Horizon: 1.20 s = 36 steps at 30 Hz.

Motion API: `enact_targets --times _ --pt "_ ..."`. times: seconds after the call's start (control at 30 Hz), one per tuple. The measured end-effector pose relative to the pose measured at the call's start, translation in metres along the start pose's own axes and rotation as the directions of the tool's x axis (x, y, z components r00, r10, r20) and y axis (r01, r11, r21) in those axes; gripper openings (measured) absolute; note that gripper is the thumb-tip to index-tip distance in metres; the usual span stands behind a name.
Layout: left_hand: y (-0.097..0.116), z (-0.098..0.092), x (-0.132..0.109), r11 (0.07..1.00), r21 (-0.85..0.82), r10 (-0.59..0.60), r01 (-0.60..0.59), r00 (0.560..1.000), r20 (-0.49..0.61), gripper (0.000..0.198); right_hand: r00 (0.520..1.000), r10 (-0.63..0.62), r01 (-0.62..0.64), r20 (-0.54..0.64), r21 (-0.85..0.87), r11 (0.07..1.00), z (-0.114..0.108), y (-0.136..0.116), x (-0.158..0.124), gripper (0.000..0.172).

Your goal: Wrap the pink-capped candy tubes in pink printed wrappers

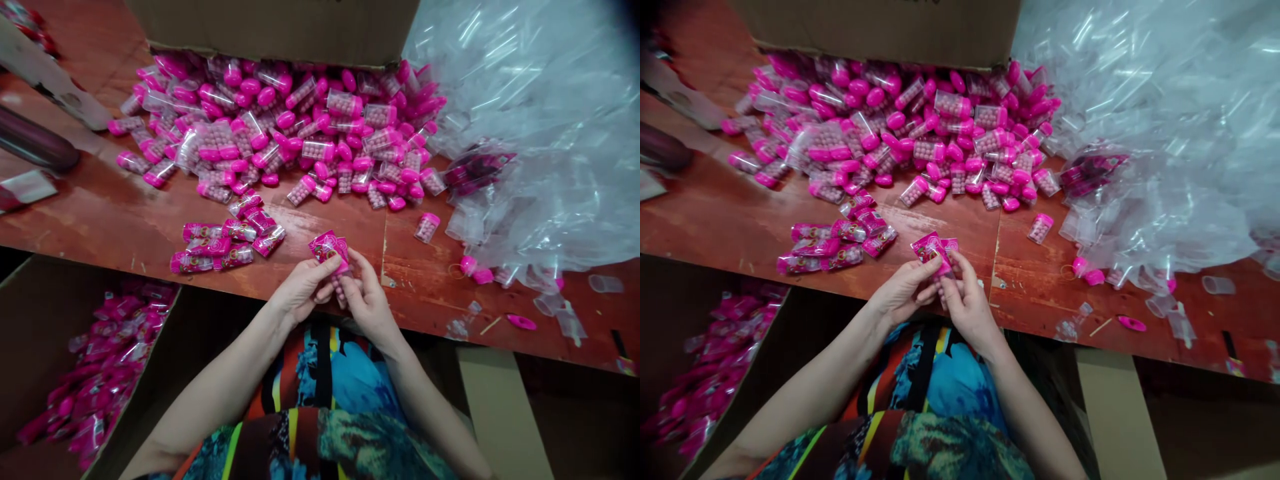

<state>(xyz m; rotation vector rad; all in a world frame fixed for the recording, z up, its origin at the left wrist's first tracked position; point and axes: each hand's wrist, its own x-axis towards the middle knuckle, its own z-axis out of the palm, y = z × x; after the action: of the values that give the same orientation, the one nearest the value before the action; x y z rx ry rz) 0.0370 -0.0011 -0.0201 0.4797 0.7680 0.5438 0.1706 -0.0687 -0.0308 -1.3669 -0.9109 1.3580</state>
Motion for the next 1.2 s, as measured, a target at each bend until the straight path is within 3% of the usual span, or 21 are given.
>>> enact_targets --times 0.13,0.3,0.5,0.63,0.73,0.83,0.93,1.03,1.1,1.13,1.2 --pt "-0.003 0.003 -0.003 0.997 0.076 0.014 -0.015 1.0 0.003 0.044 0.984 0.174 -0.176 0.031 0.251 0.952 0.008 -0.001 0.001 0.06" --pt "-0.008 0.003 -0.001 0.993 0.057 0.107 -0.101 0.988 -0.111 0.049 0.998 0.051 -0.059 0.045 0.189 0.98 0.008 0.003 -0.003 0.054" --pt "-0.014 0.003 -0.007 0.995 0.089 0.054 -0.044 0.992 -0.115 0.044 0.999 0.037 -0.042 0.039 0.144 0.989 0.009 0.006 -0.001 0.055" --pt "-0.012 -0.002 -0.016 0.993 0.115 0.032 -0.025 0.998 -0.057 0.045 0.991 0.059 -0.078 0.122 0.161 0.984 0.01 0.01 0.004 0.056" --pt "-0.012 -0.009 -0.019 0.992 0.123 0.045 -0.035 0.996 -0.077 0.048 0.995 0.048 -0.063 0.092 0.163 0.985 0.019 0.015 0.009 0.052" --pt "-0.006 -0.018 -0.023 0.997 0.076 0.043 -0.034 0.991 -0.123 0.049 0.995 -0.016 0.008 0.094 0.087 0.996 0.034 0.013 0.016 0.044" --pt "0.015 -0.028 -0.033 0.99 -0.014 0.131 -0.138 0.965 -0.226 0.049 0.972 -0.156 0.188 0.177 -0.181 0.965 0.037 0.004 0.027 0.043" --pt "0.042 -0.042 -0.041 0.94 -0.046 0.293 -0.338 0.87 -0.397 0.063 0.928 -0.341 0.37 0.151 -0.491 0.789 0.006 -0.002 0.044 0.038" --pt "0.05 -0.05 -0.04 0.953 -0.002 0.27 -0.304 0.848 -0.457 0.076 0.878 -0.478 0.364 0.003 -0.653 0.665 -0.034 -0.007 0.058 0.032" --pt "0.05 -0.053 -0.038 0.964 0.029 0.247 -0.265 0.848 -0.468 0.077 0.846 -0.518 0.28 -0.127 -0.722 0.633 -0.056 -0.01 0.064 0.032" --pt "0.04 -0.052 -0.031 0.971 0.137 0.237 -0.195 0.855 -0.461 0.068 0.748 -0.532 -0.007 -0.397 -0.806 0.592 -0.099 -0.018 0.077 0.039"
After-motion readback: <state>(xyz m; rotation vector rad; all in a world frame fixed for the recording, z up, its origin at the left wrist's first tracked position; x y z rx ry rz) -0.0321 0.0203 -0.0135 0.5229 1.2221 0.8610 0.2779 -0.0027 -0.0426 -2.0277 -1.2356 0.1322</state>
